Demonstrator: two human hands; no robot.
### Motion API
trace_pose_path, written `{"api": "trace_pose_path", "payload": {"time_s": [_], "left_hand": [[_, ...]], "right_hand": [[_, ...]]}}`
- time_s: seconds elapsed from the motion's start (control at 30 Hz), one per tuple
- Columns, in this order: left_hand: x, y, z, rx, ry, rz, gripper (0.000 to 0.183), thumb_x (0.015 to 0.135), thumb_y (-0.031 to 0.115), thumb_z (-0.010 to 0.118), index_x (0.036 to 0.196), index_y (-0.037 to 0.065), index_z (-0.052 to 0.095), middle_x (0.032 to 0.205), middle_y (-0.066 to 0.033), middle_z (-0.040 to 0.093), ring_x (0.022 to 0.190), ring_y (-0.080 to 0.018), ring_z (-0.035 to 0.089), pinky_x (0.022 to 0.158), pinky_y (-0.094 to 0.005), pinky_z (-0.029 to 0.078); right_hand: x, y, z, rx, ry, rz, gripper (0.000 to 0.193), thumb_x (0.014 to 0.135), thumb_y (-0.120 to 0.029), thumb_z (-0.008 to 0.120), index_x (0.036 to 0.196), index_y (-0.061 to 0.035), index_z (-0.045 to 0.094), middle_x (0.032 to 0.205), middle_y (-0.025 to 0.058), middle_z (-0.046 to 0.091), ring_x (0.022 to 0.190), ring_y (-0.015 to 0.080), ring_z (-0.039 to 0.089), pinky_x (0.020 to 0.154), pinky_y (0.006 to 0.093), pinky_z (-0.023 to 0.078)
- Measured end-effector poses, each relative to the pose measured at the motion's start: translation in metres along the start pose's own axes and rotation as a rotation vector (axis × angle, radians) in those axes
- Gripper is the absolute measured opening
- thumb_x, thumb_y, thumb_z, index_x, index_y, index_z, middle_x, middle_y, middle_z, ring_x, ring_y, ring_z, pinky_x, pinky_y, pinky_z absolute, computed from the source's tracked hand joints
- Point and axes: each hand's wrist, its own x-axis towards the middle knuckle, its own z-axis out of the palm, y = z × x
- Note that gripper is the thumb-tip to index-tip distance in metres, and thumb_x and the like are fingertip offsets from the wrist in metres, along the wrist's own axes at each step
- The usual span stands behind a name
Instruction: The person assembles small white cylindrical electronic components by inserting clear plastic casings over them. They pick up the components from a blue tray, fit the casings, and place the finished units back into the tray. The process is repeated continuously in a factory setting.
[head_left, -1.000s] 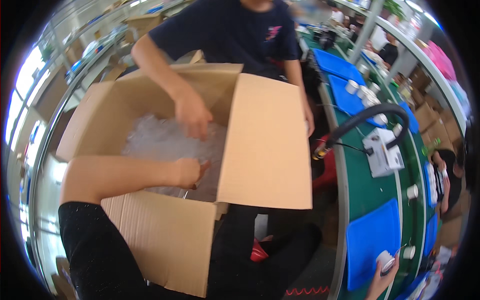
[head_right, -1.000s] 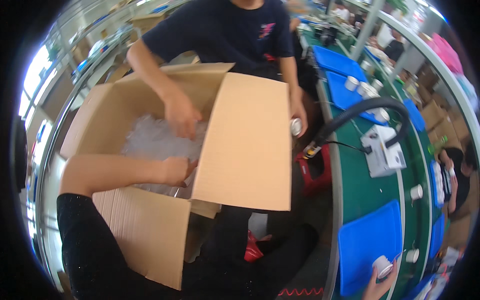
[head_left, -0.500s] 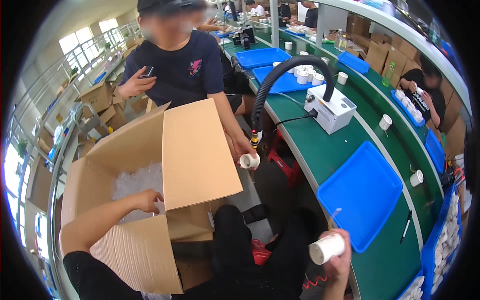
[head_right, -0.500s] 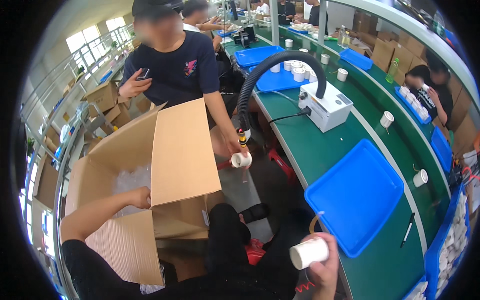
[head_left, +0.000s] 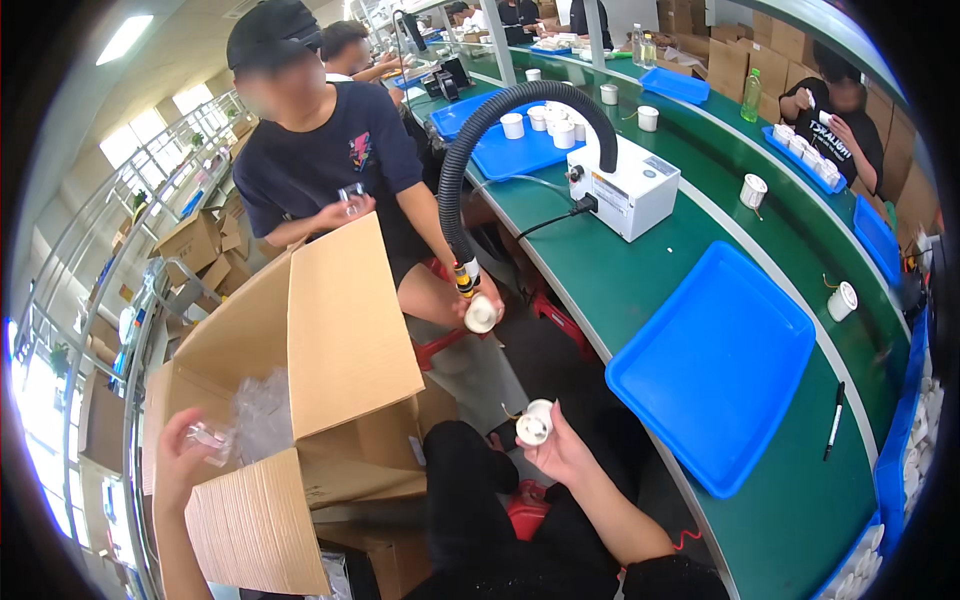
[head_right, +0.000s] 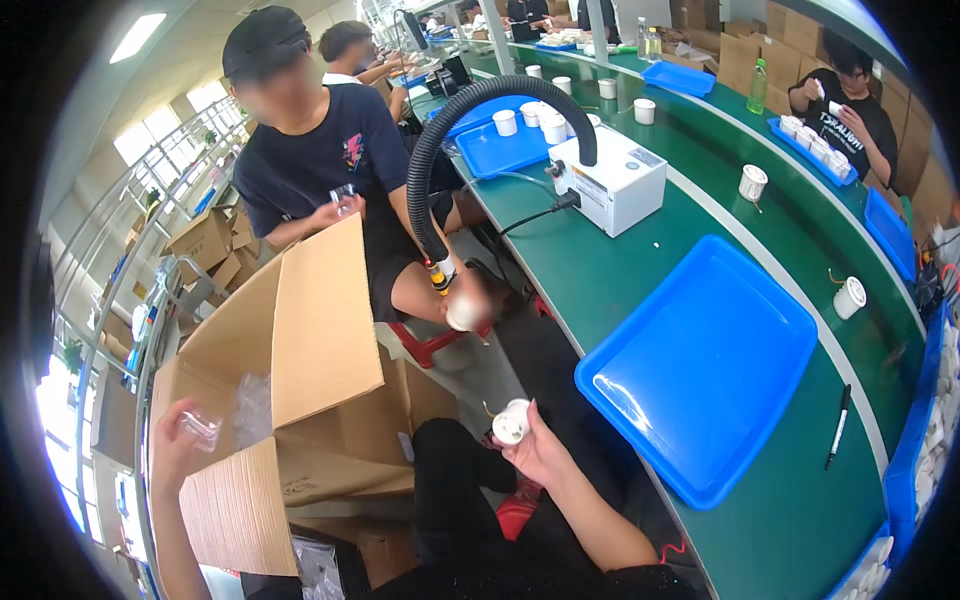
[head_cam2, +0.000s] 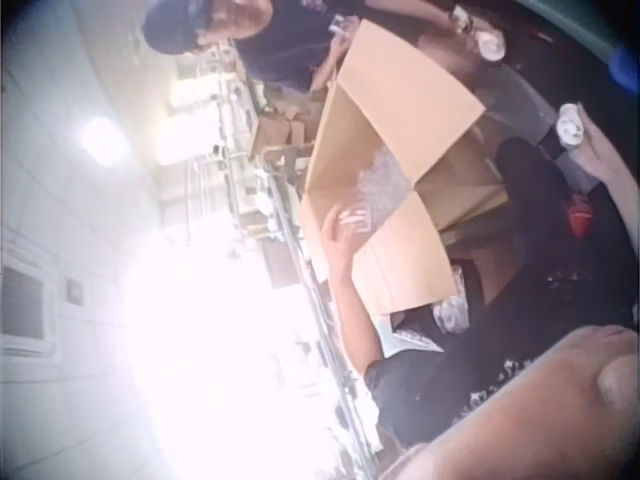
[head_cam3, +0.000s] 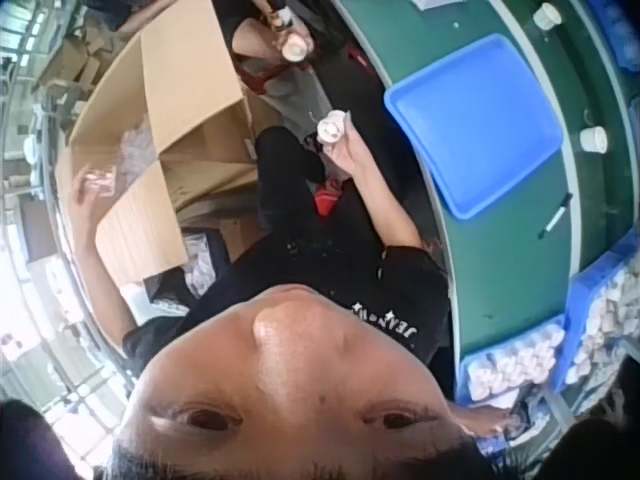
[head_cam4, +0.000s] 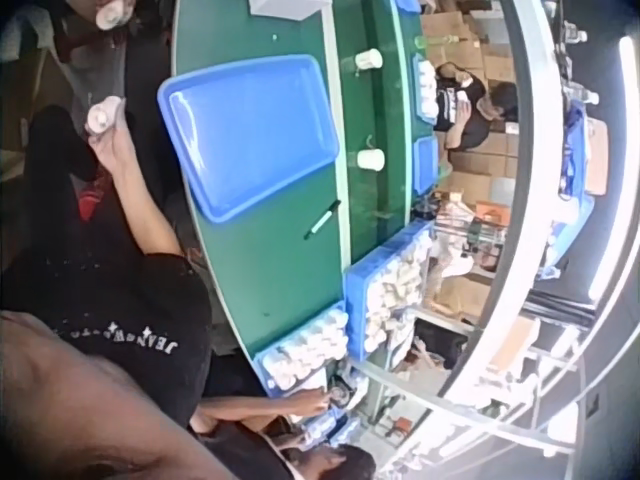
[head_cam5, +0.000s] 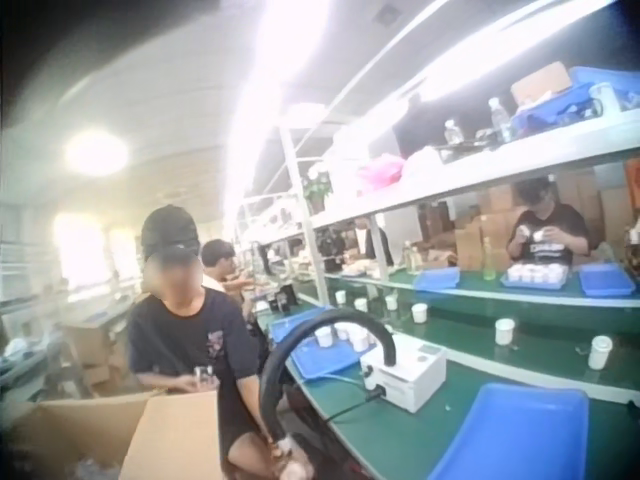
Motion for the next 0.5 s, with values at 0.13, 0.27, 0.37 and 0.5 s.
{"api": "trace_pose_path", "payload": {"time_s": [0.13, 0.27, 0.37, 0.5], "left_hand": [[-0.096, -0.019, 0.002, -0.560, 0.333, 0.280, 0.058, 0.090, 0.033, 0.068, 0.132, -0.001, 0.048, 0.122, -0.0104, 0.054, 0.104, -0.0201, 0.061, 0.083, -0.0340, 0.054], [-0.164, -0.042, 0.050, -0.892, 0.374, 0.395, 0.059, 0.089, 0.036, 0.069, 0.130, -0.001, 0.049, 0.123, -0.0114, 0.055, 0.105, -0.0207, 0.061, 0.083, -0.0337, 0.054], [-0.198, -0.056, 0.102, -1.092, 0.280, 0.278, 0.059, 0.088, 0.038, 0.069, 0.129, 0.000, 0.049, 0.124, -0.0122, 0.055, 0.106, -0.0212, 0.061, 0.082, -0.0335, 0.054], [-0.215, -0.074, 0.166, -1.382, 0.030, -0.003, 0.060, 0.088, 0.041, 0.069, 0.127, 0.000, 0.050, 0.125, -0.0133, 0.056, 0.107, -0.0218, 0.061, 0.082, -0.0333, 0.053]], "right_hand": [[0.054, -0.015, -0.028, 0.113, 0.089, -0.030, 0.055, 0.097, -0.060, 0.045, 0.102, -0.0089, 0.064, 0.088, 0.0069, 0.067, 0.073, 0.0226, 0.064, 0.057, 0.0287, 0.050], [0.096, -0.029, -0.062, 0.182, 0.110, -0.029, 0.039, 0.097, -0.047, 0.053, 0.103, -0.0097, 0.061, 0.092, 0.0079, 0.066, 0.077, 0.0254, 0.064, 0.061, 0.0312, 0.051], [0.121, -0.025, -0.047, 0.183, 0.337, -0.096, 0.034, 0.094, -0.041, 0.057, 0.106, -0.0092, 0.061, 0.100, 0.0107, 0.066, 0.085, 0.0286, 0.065, 0.066, 0.0327, 0.053], [0.140, -0.023, -0.059, 0.201, 0.286, -0.126, 0.032, 0.092, -0.035, 0.061, 0.109, -0.0076, 0.061, 0.110, 0.0140, 0.065, 0.097, 0.0316, 0.064, 0.074, 0.0359, 0.054]]}}
